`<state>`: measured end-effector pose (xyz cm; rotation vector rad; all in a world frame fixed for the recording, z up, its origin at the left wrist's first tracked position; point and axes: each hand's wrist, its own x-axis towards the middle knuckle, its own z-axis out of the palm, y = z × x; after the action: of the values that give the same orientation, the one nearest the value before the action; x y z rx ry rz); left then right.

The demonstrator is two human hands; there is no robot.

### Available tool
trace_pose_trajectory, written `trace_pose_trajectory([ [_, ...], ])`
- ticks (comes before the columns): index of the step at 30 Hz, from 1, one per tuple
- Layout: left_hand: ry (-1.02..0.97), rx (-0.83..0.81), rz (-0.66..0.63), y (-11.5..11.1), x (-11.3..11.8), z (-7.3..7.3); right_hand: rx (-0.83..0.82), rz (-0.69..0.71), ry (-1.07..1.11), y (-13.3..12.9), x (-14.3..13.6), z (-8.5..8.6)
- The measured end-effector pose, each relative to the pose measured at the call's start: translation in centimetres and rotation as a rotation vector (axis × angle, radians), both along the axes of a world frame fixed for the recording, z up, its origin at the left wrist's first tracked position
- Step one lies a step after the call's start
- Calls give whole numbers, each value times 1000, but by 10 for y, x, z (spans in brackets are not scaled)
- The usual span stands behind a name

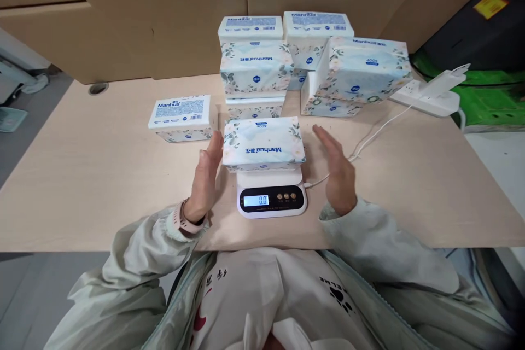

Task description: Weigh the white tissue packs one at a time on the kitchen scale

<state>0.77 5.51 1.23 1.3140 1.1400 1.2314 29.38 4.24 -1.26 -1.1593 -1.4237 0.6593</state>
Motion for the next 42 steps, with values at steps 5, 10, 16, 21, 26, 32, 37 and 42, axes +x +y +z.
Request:
trace_pose_trajectory([
  [5,-145,-4,90,3,-10,-14,-44,-222,335,14,12,5],
  [10,-236,-53,69,3,-11,-15,-124,-287,482,23,12,9],
  [16,-207,-18,181,5,-12,-12,-86,-325,542,26,8,13],
  [21,-210,-43,215,7,-14,-13,-91,-330,546,26,8,14],
  [26,-214,-25,223,7,-14,-14,-94,-311,536,24,8,14],
  [32,-227,-17,221,8,-14,-15,-111,-302,525,24,10,14],
  [37,-238,-18,241,9,-12,-12,-99,-280,518,23,12,13],
  [42,-248,-53,231,8,-11,-6,-99,-273,506,23,15,9],
])
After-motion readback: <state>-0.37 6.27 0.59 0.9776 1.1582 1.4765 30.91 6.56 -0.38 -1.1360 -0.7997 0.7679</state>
